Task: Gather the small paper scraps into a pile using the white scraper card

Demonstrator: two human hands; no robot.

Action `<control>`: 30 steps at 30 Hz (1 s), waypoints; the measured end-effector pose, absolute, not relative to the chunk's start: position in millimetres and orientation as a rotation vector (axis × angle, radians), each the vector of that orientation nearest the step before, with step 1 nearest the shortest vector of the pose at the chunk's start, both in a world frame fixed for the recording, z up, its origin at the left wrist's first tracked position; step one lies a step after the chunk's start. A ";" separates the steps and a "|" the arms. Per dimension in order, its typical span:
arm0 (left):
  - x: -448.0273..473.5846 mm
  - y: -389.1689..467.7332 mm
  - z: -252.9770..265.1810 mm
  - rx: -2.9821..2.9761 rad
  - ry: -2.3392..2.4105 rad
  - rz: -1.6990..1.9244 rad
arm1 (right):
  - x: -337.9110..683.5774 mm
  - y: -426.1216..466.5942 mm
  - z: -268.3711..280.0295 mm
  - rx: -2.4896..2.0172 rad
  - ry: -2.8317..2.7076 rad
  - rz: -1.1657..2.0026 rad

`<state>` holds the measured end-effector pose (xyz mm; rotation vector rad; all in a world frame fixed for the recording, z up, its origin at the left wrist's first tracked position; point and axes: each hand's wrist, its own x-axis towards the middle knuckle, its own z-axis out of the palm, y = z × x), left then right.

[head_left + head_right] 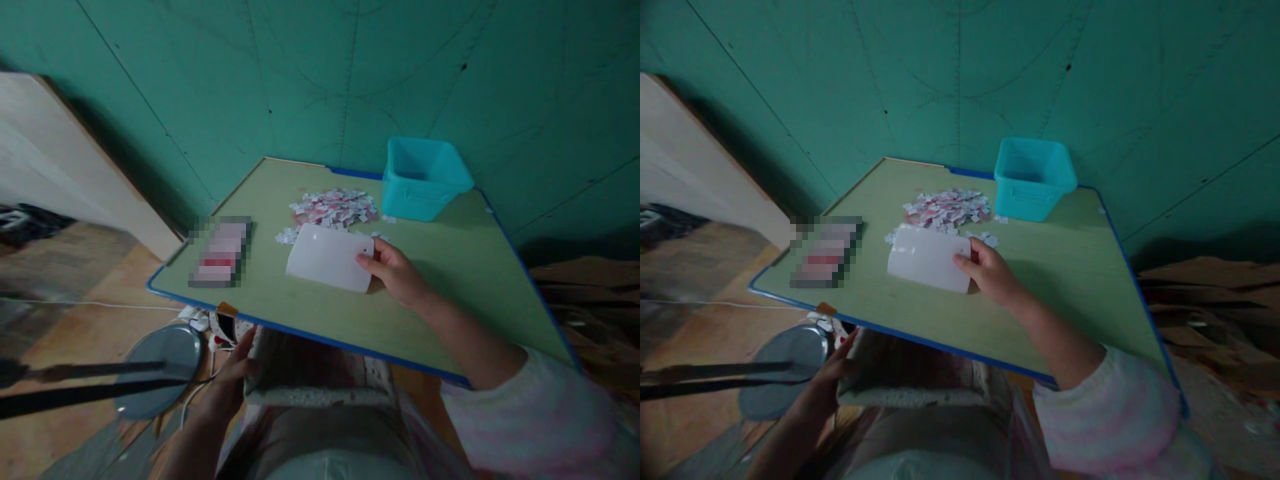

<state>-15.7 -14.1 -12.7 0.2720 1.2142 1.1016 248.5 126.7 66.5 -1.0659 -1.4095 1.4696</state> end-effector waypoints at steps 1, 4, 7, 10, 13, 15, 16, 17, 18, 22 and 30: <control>-15.8 -14.6 -12.8 0.274 1.208 1.099 | 247.6 126.6 65.2 -1.051 -1.429 1.449; -15.6 -15.6 -13.9 0.259 1.190 1.104 | 244.0 123.3 62.4 -1.046 -1.584 1.303; -13.7 -15.5 -12.2 0.258 1.203 1.125 | 239.8 117.3 62.7 -1.072 -1.809 1.057; -10.9 -15.6 -5.7 0.279 1.223 1.127 | 235.7 112.3 64.6 -1.022 -1.970 0.872; -9.4 -16.2 1.6 0.346 1.180 1.084 | 233.4 109.4 66.9 -0.969 -2.035 0.826; -9.3 -16.5 4.0 0.373 1.180 1.060 | 233.3 108.1 68.5 -0.971 -2.046 0.837; -9.3 -16.4 4.1 0.373 1.191 1.054 | 233.6 107.4 69.1 -0.969 -2.054 0.849; -9.3 -16.2 3.7 0.366 1.208 1.057 | 234.0 106.9 69.5 -0.962 -2.068 0.859; -9.2 -15.9 2.9 0.355 1.229 1.064 | 234.6 106.4 69.8 -0.948 -2.086 0.865; -9.3 -13.7 -2.0 0.304 1.250 1.082 | 237.7 106.5 70.4 -0.866 -2.200 0.802; -11.0 -9.9 -5.8 0.274 1.277 1.070 | 248.1 110.4 80.9 -0.802 -2.246 0.780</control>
